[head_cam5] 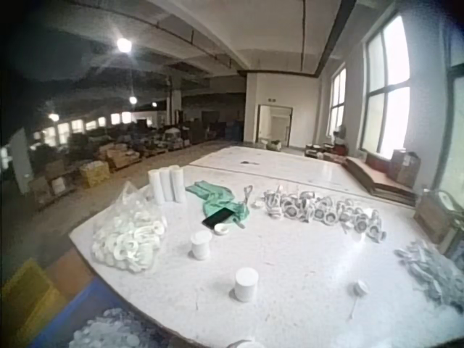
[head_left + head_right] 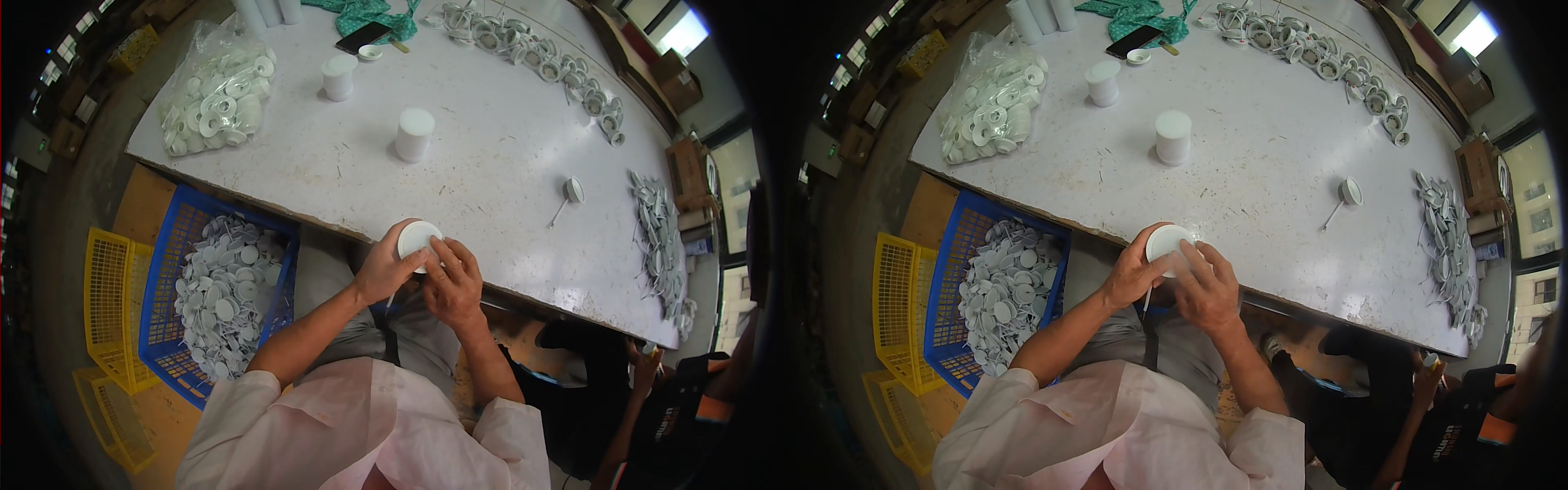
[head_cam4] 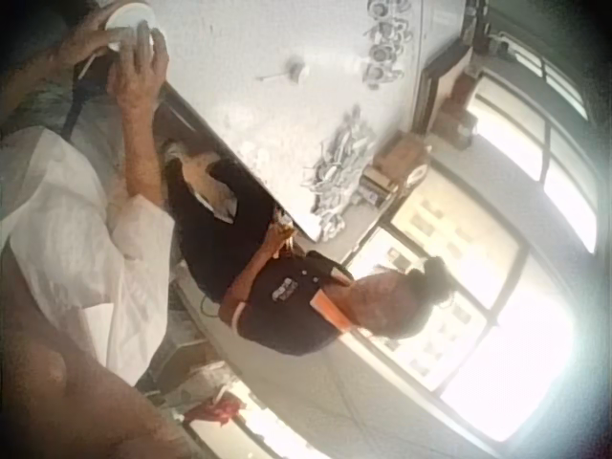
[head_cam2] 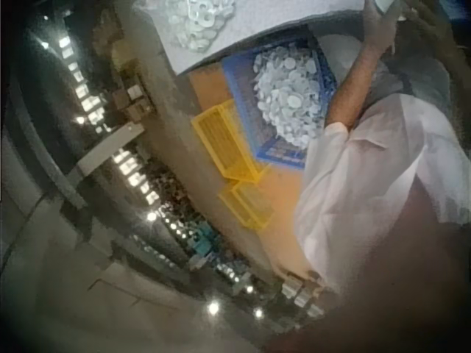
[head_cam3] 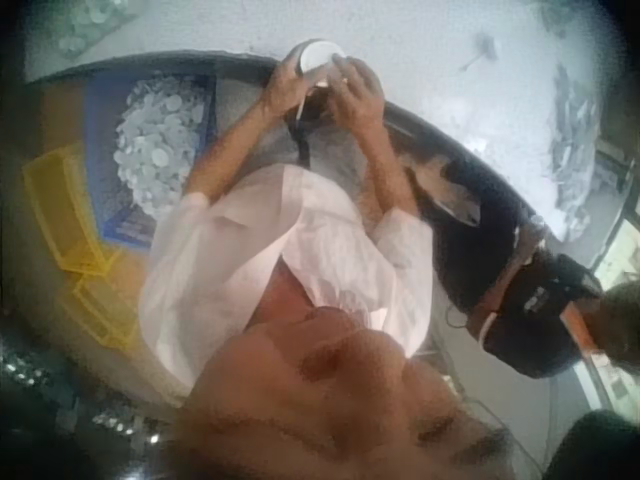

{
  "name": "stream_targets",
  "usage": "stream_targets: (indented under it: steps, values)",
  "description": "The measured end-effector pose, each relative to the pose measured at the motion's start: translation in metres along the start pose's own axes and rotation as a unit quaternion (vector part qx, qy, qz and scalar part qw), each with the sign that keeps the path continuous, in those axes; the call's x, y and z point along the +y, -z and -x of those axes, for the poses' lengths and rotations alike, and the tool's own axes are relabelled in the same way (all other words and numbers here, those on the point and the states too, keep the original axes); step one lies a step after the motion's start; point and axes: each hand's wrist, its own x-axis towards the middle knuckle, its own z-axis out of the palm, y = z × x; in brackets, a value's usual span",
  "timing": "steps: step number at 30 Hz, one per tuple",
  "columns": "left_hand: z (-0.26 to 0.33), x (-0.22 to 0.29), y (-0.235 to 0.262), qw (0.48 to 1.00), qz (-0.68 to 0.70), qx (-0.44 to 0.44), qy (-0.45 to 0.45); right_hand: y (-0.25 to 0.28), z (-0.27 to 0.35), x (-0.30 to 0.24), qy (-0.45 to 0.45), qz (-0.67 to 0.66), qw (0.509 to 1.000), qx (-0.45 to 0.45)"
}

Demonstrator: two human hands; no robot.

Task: The person assembles small lights by taking housings from a basket, picking circular diffuser discs from a stack, fitting each disc onto a housing by hand, and placing the assembled lights onto the table.

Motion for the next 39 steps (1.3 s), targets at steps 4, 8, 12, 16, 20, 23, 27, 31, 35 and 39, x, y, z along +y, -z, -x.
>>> stream_targets:
  steps: [4,8,12,16,20,23,27,31,35,39]
  values:
    - [0.004,0.002,0.0,0.999,0.023,0.017,0.017,-0.003,0.001,-0.001,-0.001,-0.002,1.0,0.013]
    - [0.004,0.0,-0.001,0.999,0.009,0.041,0.015,-0.005,-0.001,-0.004,0.01,0.01,0.999,0.043]
    - [0.004,-0.005,-0.002,0.996,-0.042,0.07,-0.022,-0.005,-0.004,-0.005,0.018,0.024,0.998,0.047]
    - [0.004,-0.005,-0.006,0.99,-0.087,0.096,-0.058,-0.003,-0.003,-0.005,0.035,0.019,0.998,0.054]
    - [0.0,-0.016,-0.007,0.992,-0.07,0.088,-0.064,-0.004,0.001,0.0,0.044,0.018,0.998,0.05]
    - [-0.003,-0.018,-0.003,0.993,-0.057,0.091,-0.052,-0.003,0.0,-0.001,0.032,0.017,0.999,0.028]
    - [0.012,-0.018,0.037,0.98,0.002,0.197,0.013,0.006,-0.015,0.013,-0.025,-0.073,0.997,0.003]
    - [0.056,-0.04,0.132,0.937,-0.071,0.338,-0.047,0.022,0.017,0.139,-0.354,0.031,0.924,0.145]
    - [0.123,-0.066,0.223,0.867,-0.12,0.481,0.042,0.06,0.021,0.236,-0.531,0.234,0.812,0.066]
    - [0.192,-0.111,0.303,0.774,-0.118,0.602,0.156,0.062,0.01,0.265,-0.61,0.27,0.745,-0.018]
